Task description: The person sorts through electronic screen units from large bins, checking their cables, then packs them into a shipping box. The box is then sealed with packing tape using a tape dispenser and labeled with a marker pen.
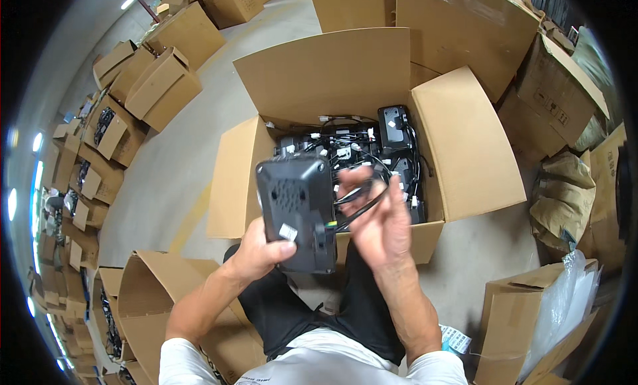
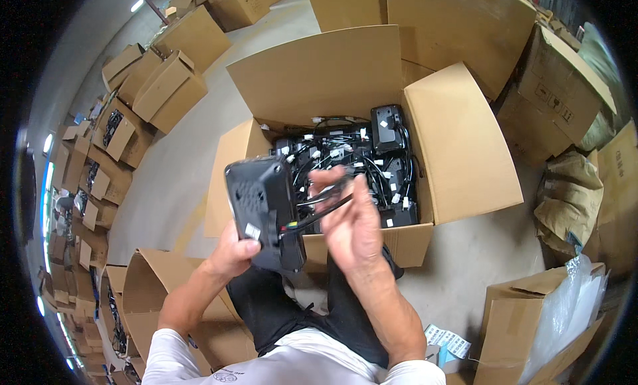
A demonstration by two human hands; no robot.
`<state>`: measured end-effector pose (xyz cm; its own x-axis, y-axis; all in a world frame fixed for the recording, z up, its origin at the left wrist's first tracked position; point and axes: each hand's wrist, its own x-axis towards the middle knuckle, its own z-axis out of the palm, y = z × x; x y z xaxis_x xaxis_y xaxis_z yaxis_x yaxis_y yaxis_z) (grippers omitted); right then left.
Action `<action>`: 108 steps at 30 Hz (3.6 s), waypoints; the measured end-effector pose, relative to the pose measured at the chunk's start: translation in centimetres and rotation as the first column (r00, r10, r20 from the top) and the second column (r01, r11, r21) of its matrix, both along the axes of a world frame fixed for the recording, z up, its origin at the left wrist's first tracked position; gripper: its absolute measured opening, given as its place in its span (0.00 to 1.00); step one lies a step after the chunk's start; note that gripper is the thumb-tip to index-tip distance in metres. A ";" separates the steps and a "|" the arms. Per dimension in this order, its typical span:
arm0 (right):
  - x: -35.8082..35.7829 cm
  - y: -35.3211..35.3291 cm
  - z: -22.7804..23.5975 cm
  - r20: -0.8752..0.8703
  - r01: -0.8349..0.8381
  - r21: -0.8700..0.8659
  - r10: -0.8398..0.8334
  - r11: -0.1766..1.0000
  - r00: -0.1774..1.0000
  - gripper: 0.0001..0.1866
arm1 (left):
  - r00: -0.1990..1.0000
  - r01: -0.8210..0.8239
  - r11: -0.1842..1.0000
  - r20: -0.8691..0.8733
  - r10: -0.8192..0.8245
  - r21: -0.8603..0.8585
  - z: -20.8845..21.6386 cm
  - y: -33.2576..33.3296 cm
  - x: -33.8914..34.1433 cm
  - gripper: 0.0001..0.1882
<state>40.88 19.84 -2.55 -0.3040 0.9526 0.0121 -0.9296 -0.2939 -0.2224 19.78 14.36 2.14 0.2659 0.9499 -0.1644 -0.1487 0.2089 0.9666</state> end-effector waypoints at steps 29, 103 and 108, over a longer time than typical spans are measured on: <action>6.2 3.9 -9.6 0.761 0.212 0.035 -0.163 0.977 0.627 0.14 | 0.908 -0.333 0.907 -0.346 0.236 -0.258 -23.8 31.2 11.1 0.22; -0.6 6.3 -6.2 0.989 -0.456 0.037 -0.097 0.889 -0.110 0.11 | 0.194 -0.841 0.474 -0.670 0.716 0.263 6.8 -30.5 -35.3 0.17; -16.0 -3.1 5.7 0.857 -0.675 0.454 -0.492 0.582 0.151 0.25 | 0.310 -0.509 0.632 -0.561 0.768 0.584 14.1 -24.3 -27.5 0.15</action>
<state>24.85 16.75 3.19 -0.6975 0.6964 0.1685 0.2183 0.4306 -0.8758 -7.75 -9.94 16.24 -0.5334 0.7875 0.3087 0.6234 0.1193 0.7728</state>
